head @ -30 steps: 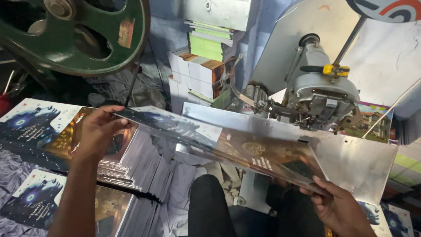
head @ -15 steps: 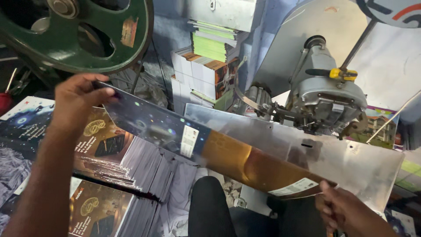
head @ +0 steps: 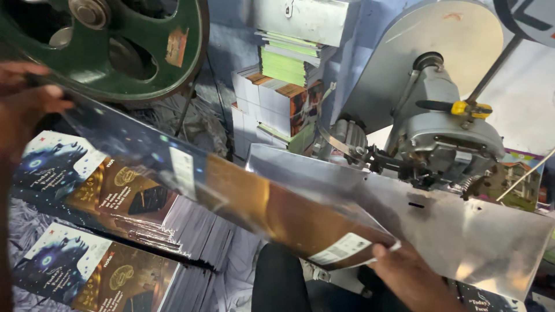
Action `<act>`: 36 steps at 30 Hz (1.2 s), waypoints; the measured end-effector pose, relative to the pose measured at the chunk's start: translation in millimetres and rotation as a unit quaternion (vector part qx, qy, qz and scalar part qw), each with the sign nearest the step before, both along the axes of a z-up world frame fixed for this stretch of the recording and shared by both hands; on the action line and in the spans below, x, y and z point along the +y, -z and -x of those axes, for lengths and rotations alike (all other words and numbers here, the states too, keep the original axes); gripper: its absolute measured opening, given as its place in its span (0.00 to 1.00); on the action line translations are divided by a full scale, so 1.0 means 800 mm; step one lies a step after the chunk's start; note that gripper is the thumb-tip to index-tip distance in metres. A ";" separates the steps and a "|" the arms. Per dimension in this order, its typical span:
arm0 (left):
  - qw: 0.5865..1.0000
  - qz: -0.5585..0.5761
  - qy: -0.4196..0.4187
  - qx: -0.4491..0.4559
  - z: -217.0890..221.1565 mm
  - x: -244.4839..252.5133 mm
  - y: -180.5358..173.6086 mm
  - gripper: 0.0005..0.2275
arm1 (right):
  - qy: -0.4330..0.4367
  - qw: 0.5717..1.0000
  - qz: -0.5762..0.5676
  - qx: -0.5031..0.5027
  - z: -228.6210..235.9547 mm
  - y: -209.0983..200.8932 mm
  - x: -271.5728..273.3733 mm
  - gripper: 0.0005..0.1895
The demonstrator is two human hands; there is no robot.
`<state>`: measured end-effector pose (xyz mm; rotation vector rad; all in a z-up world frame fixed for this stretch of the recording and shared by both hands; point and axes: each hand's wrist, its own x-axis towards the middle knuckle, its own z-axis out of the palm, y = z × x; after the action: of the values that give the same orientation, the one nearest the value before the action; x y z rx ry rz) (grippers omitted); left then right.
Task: The person repeatedly picks up printed book covers, aligns them with a stack of pages, and feeds them into a binding machine. The person then removes the bound books and places them in a growing pile.
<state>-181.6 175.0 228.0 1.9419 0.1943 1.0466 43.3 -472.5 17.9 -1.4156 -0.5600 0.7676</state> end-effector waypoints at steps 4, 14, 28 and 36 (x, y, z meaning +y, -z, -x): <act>1.000 -0.005 -0.004 -0.008 -0.009 0.016 -0.016 0.11 | 0.024 0.992 0.043 -0.115 -0.009 0.012 0.063 0.27; 1.000 0.005 -0.021 0.017 -0.067 0.082 0.006 0.11 | -0.067 0.981 -0.169 0.065 -0.096 0.072 0.185 0.24; 0.987 0.066 0.006 0.147 -0.185 0.135 0.099 0.12 | 0.114 0.982 -0.035 0.148 -0.138 0.028 0.180 0.27; 0.943 0.128 -0.038 0.306 -0.247 0.125 0.162 0.16 | 0.238 0.948 0.202 -0.058 -0.145 0.033 0.141 0.30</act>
<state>15.6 274.7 98.7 1.9707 0.7180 0.4019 159.6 -359.5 -8.3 -1.8926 -0.1305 0.4215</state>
